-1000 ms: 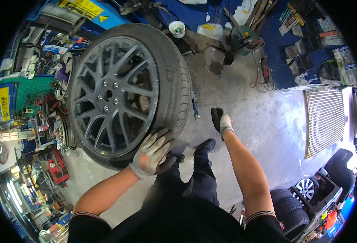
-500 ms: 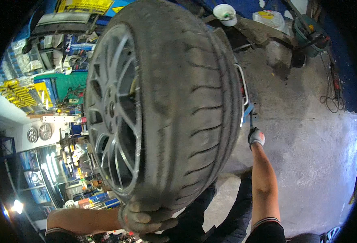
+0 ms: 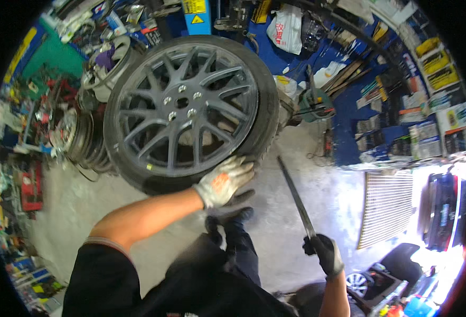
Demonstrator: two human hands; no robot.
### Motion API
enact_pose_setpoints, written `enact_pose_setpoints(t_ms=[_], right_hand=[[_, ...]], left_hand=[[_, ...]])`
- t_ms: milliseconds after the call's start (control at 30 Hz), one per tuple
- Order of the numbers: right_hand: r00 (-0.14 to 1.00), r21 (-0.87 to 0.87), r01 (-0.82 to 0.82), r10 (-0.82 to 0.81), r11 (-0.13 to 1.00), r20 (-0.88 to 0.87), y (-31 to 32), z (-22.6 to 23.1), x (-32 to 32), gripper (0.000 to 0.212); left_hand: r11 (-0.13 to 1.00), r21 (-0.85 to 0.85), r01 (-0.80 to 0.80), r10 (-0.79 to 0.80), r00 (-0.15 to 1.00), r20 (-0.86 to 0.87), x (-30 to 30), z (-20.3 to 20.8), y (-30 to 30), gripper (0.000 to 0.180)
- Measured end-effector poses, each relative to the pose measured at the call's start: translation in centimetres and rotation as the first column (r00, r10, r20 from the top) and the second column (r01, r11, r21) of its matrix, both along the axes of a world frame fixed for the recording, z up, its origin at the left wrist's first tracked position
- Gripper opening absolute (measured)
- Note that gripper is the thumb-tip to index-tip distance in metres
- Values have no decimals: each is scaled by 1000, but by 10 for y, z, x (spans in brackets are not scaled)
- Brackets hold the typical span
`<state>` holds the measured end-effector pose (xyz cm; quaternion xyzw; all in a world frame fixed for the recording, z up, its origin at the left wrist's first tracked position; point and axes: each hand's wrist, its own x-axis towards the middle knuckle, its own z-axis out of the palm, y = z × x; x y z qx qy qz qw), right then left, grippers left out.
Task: The person mounts a tire onto a wheel rim using a tire changing machine. They position the tire and rim on the machine, secure it, and operate the machine to seat the tire bead onto the rim. The person then removes the assembled wheel from the machine.
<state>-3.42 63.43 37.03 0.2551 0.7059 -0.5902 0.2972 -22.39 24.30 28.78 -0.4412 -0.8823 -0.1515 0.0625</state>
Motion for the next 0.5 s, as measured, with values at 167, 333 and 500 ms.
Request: enact_pose_setpoints(t_ms=[167, 333, 500], right_hand=[[1000, 13, 20, -20, 1000, 8, -40, 132, 68, 39], [945, 622, 156, 68, 767, -321, -88, 125, 58, 48], [893, 907, -98, 439, 409, -102, -99, 139, 32, 41]], left_hand=[[998, 10, -58, 56, 986, 156, 11, -6, 1, 48], [998, -12, -65, 66, 990, 126, 12, 6, 0, 44], [997, -31, -75, 79, 987, 138, 13, 2, 0, 50]])
